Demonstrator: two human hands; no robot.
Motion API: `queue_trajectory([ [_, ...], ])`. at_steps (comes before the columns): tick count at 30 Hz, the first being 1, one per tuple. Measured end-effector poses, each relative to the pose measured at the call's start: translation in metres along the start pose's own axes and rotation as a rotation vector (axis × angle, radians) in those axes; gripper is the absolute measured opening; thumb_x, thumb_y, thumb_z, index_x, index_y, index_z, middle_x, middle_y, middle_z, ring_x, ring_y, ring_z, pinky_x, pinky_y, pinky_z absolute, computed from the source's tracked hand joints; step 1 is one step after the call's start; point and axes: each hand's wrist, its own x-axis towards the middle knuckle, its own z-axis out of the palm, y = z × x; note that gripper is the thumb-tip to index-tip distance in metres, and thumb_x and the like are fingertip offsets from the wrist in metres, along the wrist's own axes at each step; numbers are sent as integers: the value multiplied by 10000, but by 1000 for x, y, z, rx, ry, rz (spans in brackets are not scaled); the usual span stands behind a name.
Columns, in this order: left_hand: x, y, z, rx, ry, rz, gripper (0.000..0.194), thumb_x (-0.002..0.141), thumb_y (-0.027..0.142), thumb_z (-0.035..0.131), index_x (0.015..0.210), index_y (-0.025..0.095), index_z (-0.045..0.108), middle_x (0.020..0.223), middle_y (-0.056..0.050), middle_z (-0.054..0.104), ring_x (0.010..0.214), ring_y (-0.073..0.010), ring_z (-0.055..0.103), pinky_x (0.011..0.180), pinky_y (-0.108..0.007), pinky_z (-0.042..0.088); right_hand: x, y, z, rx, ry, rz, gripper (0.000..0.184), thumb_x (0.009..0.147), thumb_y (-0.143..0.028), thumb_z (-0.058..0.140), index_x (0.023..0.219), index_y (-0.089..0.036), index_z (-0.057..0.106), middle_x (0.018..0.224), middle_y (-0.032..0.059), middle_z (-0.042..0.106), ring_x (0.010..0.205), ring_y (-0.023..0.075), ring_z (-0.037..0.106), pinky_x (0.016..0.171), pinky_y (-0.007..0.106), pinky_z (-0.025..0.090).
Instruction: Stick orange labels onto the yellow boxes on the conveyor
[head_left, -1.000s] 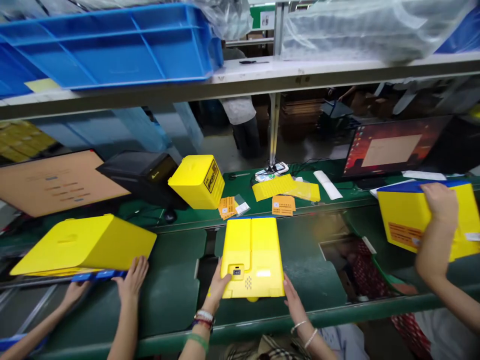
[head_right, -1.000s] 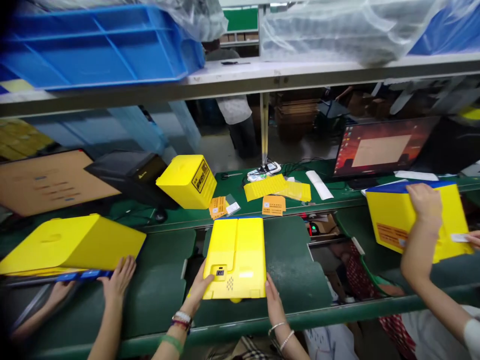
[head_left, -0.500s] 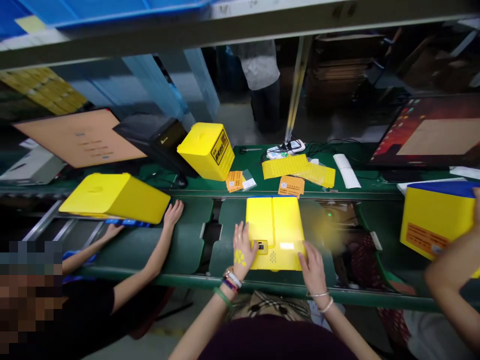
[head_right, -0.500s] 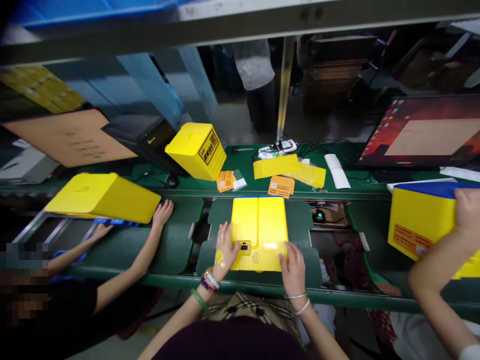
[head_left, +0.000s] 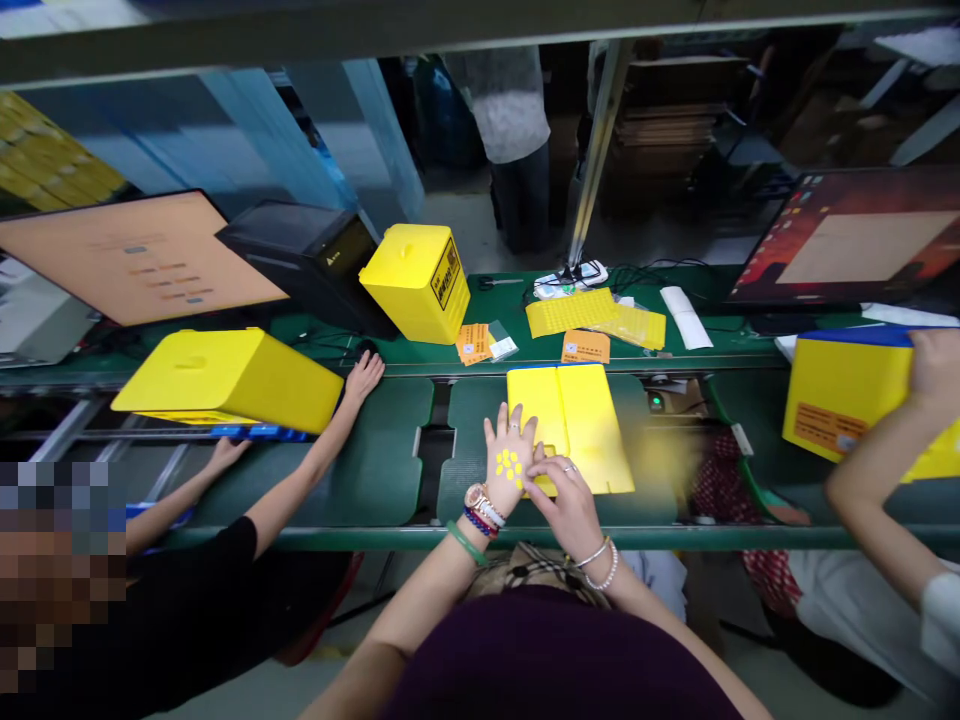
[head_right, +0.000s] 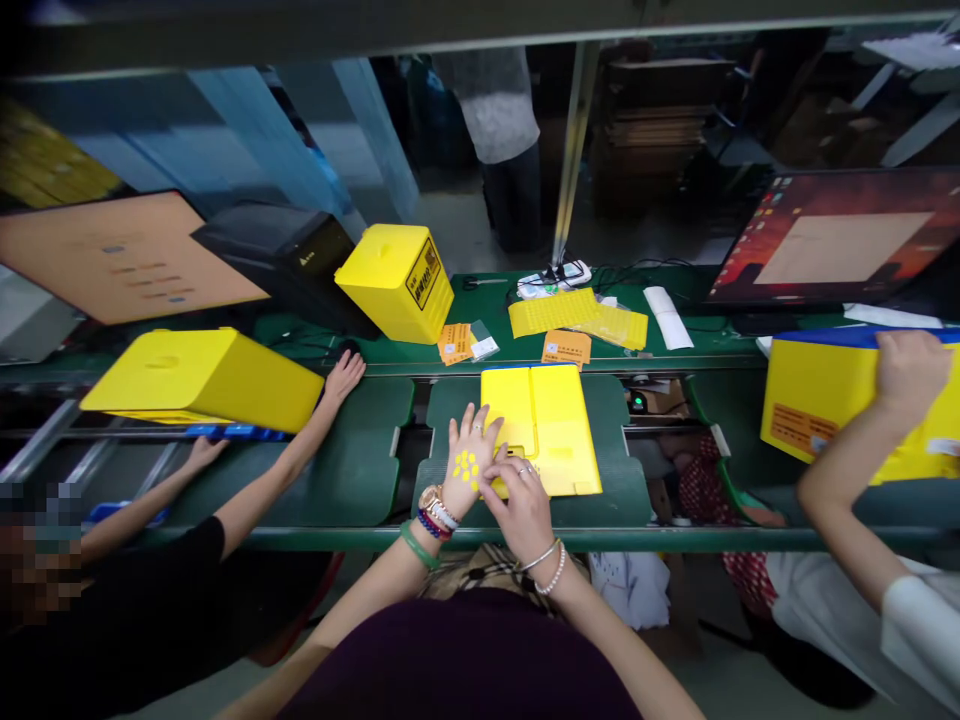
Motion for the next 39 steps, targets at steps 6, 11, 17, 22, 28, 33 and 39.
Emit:
queue_trajectory([
  [6,-6,-19,-2,51,-87,125,473,916,336,467,1358,182,532,1524,-157,375,1437,-398,233,1108,-653,228,-11,-20,26,-32,28,-61,132,936,-230,540,973,-218,667,937,62,651,934,189,595,858,349,495],
  [11,-11,-37,2,156,-39,291,461,924,252,412,1353,147,546,1490,-207,407,1408,-420,280,1068,-651,271,-9,-29,42,-136,59,-49,160,939,-313,544,928,-210,666,916,51,679,925,170,609,879,307,489],
  [17,4,-59,14,202,40,437,449,914,210,386,1319,164,574,1477,-186,422,1414,-411,253,1033,-657,306,6,-14,61,-392,-63,-3,237,914,-421,575,911,-201,663,915,9,716,907,138,636,868,235,459],
  [22,9,-76,26,97,-13,436,449,926,301,386,1317,160,556,1465,-183,435,1379,-406,316,989,-645,370,6,-20,68,-403,-128,97,251,864,-448,635,824,-202,661,832,-8,711,817,125,640,766,208,455],
  [28,15,-102,19,-526,-31,258,409,883,426,399,1052,153,651,1139,-148,653,1117,-283,581,1002,-433,450,-1,-26,61,45,127,320,188,872,-373,629,794,-204,661,788,-14,678,763,114,624,746,210,471],
  [33,-25,-97,3,-1055,-394,278,331,904,435,413,905,184,629,903,-42,682,871,-178,617,832,-294,497,-1,-15,54,239,255,390,216,834,-390,642,735,-198,653,909,42,666,942,183,621,840,315,490],
  [39,-52,-90,4,-1201,-338,208,299,928,394,431,823,169,596,835,-22,647,804,-148,580,764,-245,451,-6,-3,57,318,134,498,285,785,-467,672,716,-190,673,972,74,656,969,216,630,830,351,520],
])
